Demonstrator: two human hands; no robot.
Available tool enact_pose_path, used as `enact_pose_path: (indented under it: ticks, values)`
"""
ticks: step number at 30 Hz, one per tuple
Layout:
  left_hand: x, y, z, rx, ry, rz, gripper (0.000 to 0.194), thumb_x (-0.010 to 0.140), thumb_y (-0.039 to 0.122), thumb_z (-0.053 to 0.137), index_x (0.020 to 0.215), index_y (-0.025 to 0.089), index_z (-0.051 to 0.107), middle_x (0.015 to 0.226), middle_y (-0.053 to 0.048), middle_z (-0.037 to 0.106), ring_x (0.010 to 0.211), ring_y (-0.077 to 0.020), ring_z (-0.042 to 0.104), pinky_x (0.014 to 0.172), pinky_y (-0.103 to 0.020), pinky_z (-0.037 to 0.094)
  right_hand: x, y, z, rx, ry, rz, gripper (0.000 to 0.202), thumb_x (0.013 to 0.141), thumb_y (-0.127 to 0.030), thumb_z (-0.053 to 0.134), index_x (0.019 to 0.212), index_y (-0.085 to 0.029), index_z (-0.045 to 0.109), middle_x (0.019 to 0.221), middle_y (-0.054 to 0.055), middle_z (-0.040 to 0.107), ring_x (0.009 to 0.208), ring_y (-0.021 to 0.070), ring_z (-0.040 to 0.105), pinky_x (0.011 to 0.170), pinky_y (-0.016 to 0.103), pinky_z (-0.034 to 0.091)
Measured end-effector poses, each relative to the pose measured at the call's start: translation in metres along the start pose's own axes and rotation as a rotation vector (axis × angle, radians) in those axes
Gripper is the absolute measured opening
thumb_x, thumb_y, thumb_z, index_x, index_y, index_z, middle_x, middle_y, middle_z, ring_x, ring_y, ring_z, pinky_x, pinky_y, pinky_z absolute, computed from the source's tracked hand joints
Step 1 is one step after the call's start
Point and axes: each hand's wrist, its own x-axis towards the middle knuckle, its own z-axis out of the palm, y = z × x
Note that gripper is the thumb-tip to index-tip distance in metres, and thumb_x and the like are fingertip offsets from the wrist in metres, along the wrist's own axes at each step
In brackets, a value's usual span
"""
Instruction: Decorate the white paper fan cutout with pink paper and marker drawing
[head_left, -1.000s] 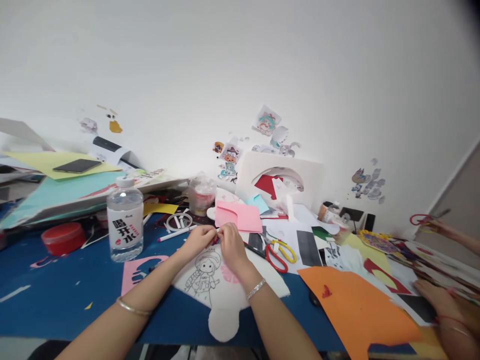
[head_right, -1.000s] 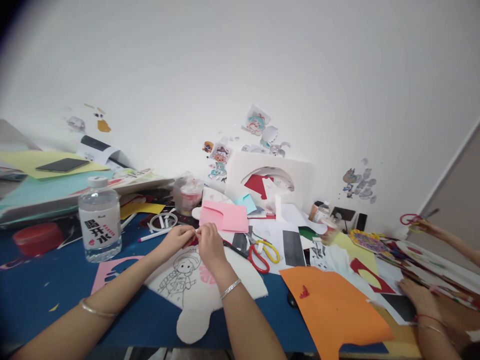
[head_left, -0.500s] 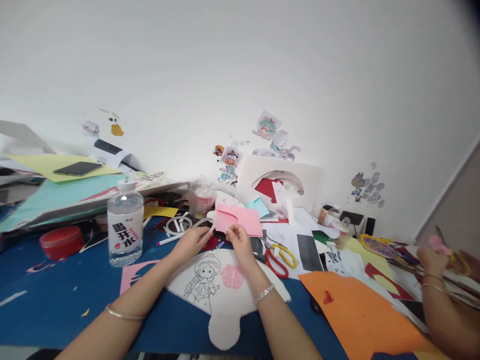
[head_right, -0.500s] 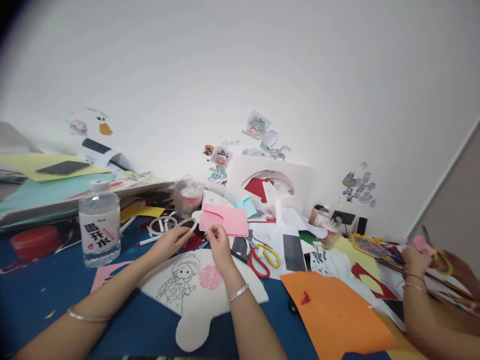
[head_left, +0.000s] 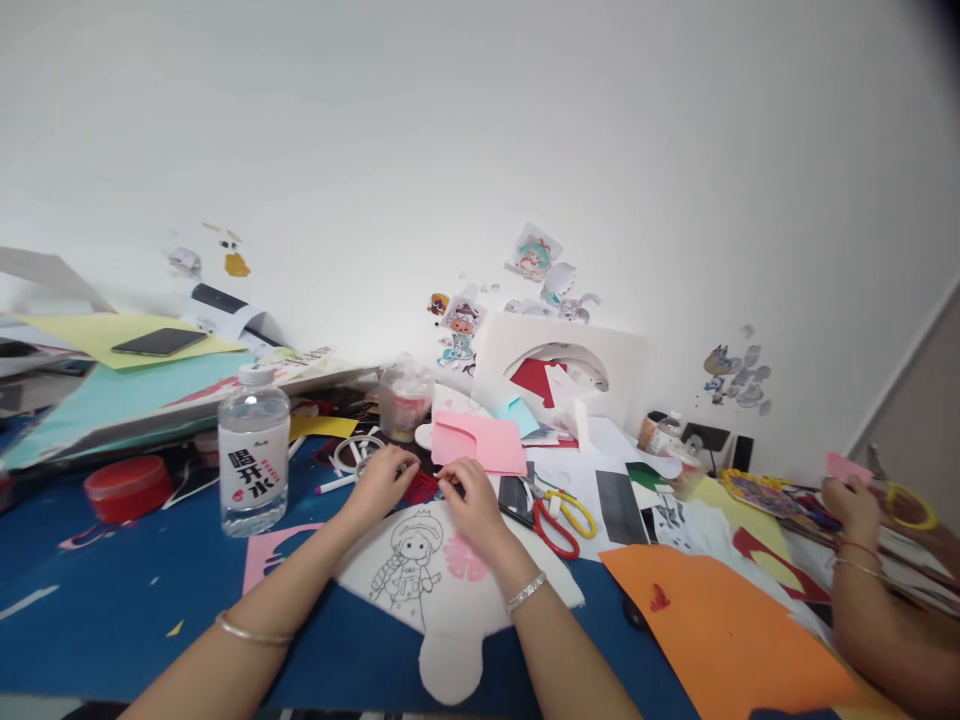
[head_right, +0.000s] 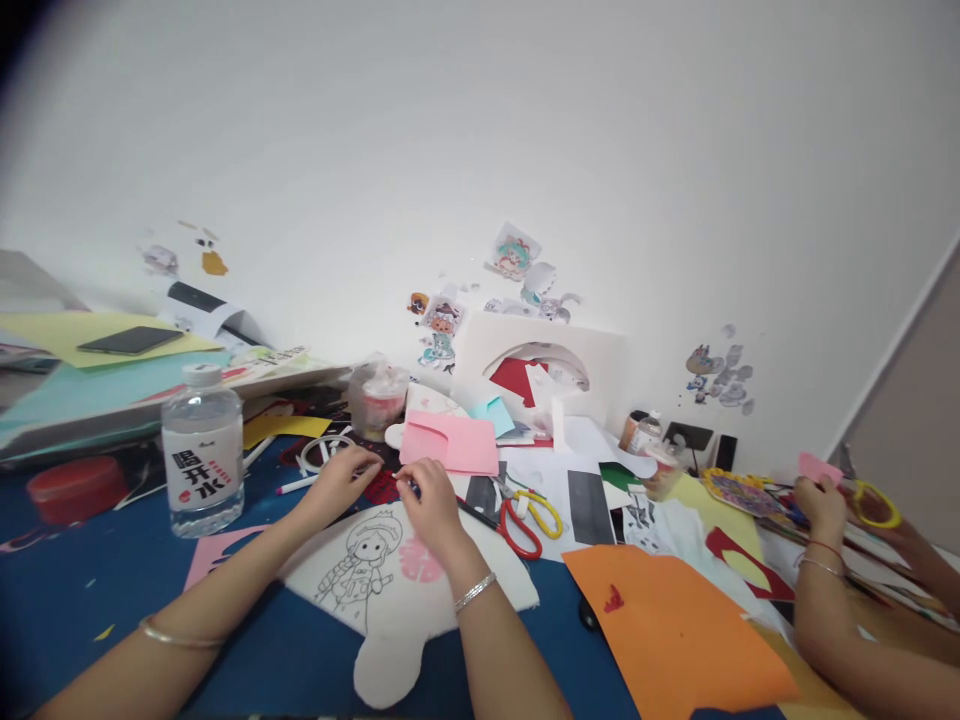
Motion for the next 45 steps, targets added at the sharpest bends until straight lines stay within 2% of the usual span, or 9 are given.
enact_pose_path:
  ticks: [3,6,16,20,22,26,29,38,45]
  values:
    - [-0.002,0.011,0.001,-0.156,-0.144,0.006,0.035,0.079,0.04,0.034,0.065,0.019,0.057,0.068,-0.002,0.057,0.071,-0.0186,0.054,0.071,-0.03,0.043,-0.001,-0.004,-0.001,-0.081,-0.05,-0.085,0.01,0.08,-0.014,0.054,0.087,-0.02,0.059,0.088,0.003,0.057,0.089,0.0167,0.05,0.082,0.03,0.039]
    - [-0.005,0.015,0.002,-0.284,-0.238,-0.012,0.031,0.078,0.041,0.036,0.064,0.019,0.052,0.062,0.002,0.051,0.063,-0.0152,0.049,0.062,-0.025,0.04,-0.001,-0.006,-0.002,-0.09,-0.055,-0.098,0.009,0.082,-0.015,0.054,0.086,-0.02,0.059,0.089,0.003,0.058,0.09,0.0168,0.05,0.083,0.03,0.04]
    - [-0.008,0.018,0.002,-0.441,-0.365,-0.083,0.029,0.076,0.044,0.044,0.072,0.017,0.054,0.065,0.003,0.048,0.063,-0.0139,0.046,0.059,-0.024,0.037,0.0,-0.005,-0.001,0.019,-0.01,-0.054,0.009,0.081,-0.015,0.052,0.076,-0.02,0.058,0.084,0.003,0.056,0.086,0.0164,0.051,0.08,0.03,0.041]
    - [-0.007,0.019,0.004,-0.396,-0.306,-0.059,0.029,0.074,0.045,0.045,0.071,0.018,0.052,0.064,0.003,0.048,0.062,-0.0139,0.045,0.059,-0.025,0.036,0.002,0.003,0.005,0.251,0.091,0.121,0.006,0.079,-0.019,0.052,0.084,-0.02,0.056,0.082,0.002,0.057,0.077,0.0143,0.054,0.071,0.027,0.046]
    - [-0.007,0.02,0.006,-0.352,-0.251,-0.04,0.028,0.073,0.045,0.045,0.069,0.018,0.05,0.064,0.003,0.047,0.063,-0.0144,0.045,0.061,-0.026,0.036,0.003,0.006,0.007,0.282,0.139,0.186,0.006,0.078,-0.021,0.053,0.083,-0.019,0.056,0.08,0.001,0.057,0.072,0.0135,0.054,0.066,0.025,0.046]
    - [-0.008,0.025,0.011,-0.253,-0.154,-0.002,0.026,0.074,0.043,0.042,0.062,0.02,0.045,0.061,0.003,0.046,0.062,-0.0154,0.044,0.06,-0.027,0.035,0.003,0.007,0.008,0.043,0.124,0.095,0.009,0.076,-0.018,0.056,0.067,-0.019,0.058,0.073,0.001,0.057,0.075,0.0147,0.053,0.069,0.026,0.043]
    - [-0.01,0.031,0.012,-0.177,-0.124,0.025,0.023,0.075,0.038,0.041,0.062,0.02,0.047,0.061,0.002,0.049,0.062,-0.0164,0.046,0.06,-0.027,0.034,0.002,0.007,0.009,-0.077,0.106,0.101,0.011,0.076,-0.016,0.056,0.066,-0.02,0.059,0.071,0.001,0.058,0.074,0.0151,0.053,0.069,0.027,0.042]
    - [-0.013,0.034,0.011,0.005,-0.048,0.072,0.02,0.078,0.03,0.04,0.068,0.02,0.053,0.067,-0.004,0.058,0.066,-0.02,0.052,0.064,-0.03,0.035,0.001,0.002,0.012,-0.129,0.156,0.282,0.006,0.074,-0.018,0.058,0.071,-0.019,0.063,0.072,0.001,0.064,0.067,0.015,0.056,0.064,0.026,0.044]
    - [-0.014,0.03,0.015,0.037,-0.094,0.154,0.023,0.081,0.029,0.038,0.072,0.019,0.058,0.075,-0.007,0.062,0.073,-0.0215,0.054,0.069,-0.031,0.038,0.0,-0.002,0.01,-0.154,0.083,0.276,0.015,0.076,-0.016,0.057,0.08,-0.02,0.07,0.081,0.004,0.07,0.074,0.0179,0.061,0.071,0.029,0.046]
